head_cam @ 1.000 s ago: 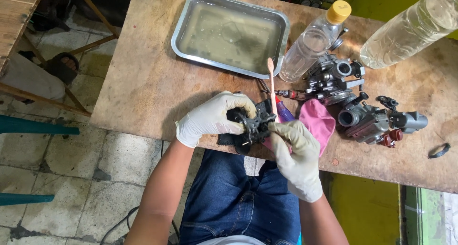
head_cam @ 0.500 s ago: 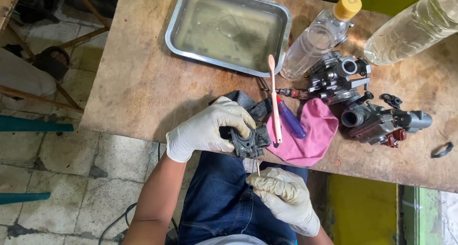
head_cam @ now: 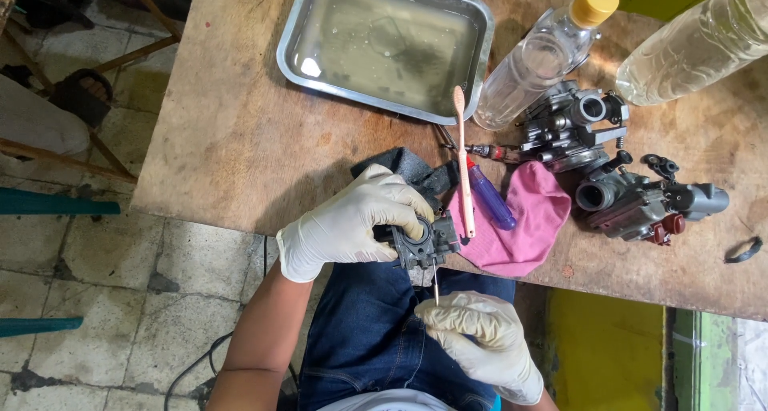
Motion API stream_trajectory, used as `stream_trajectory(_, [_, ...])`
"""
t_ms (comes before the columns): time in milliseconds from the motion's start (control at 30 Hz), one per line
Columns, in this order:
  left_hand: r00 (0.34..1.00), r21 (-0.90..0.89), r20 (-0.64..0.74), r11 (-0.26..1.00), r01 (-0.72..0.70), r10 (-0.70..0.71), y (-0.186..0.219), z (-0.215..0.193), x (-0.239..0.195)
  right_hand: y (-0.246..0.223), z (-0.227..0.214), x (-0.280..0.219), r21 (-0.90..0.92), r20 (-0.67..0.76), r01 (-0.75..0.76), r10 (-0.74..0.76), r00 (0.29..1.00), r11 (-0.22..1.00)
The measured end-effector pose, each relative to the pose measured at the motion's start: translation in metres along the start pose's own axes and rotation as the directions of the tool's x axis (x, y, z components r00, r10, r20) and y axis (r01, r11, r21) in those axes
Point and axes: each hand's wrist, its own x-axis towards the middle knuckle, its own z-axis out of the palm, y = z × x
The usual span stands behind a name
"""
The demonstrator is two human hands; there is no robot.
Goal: Cleaning motorcycle carburetor components using a toothbrush and a cleaning stick at a workbench.
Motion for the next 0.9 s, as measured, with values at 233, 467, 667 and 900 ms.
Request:
stream_trajectory(233, [1.000, -0.008, 0.019, 1.000, 0.023, -0.023, -0.001, 0.001, -0.002, 0.006, 0.004, -0.007, -0.011, -0.083, -0.056, 0.054, 0.995, 0.998])
stream_trajectory(467, [1.000, -0.007, -0.004, 1.000, 0.022, -0.022, -0.003, 0.002, 0.000, 0.029, 0.019, -0.028, 0.010, -0.320, 0.013, -0.009, 0.947, 1.000])
stream_trajectory(667, [0.997, -0.001, -0.032, 0.998, 0.064, -0.064, 0.004, -0.001, 0.004, 0.066, 0.022, -0.033, 0.539, -0.360, 0.015, 0.215, 0.908, 0.842])
stream_trajectory(900, [0.997, -0.011, -0.036, 0.998, 0.062, -0.062, 0.002, -0.001, 0.006, 0.037, 0.008, 0.008, -0.473, -0.228, 0.244, -0.385, 0.894, 0.847])
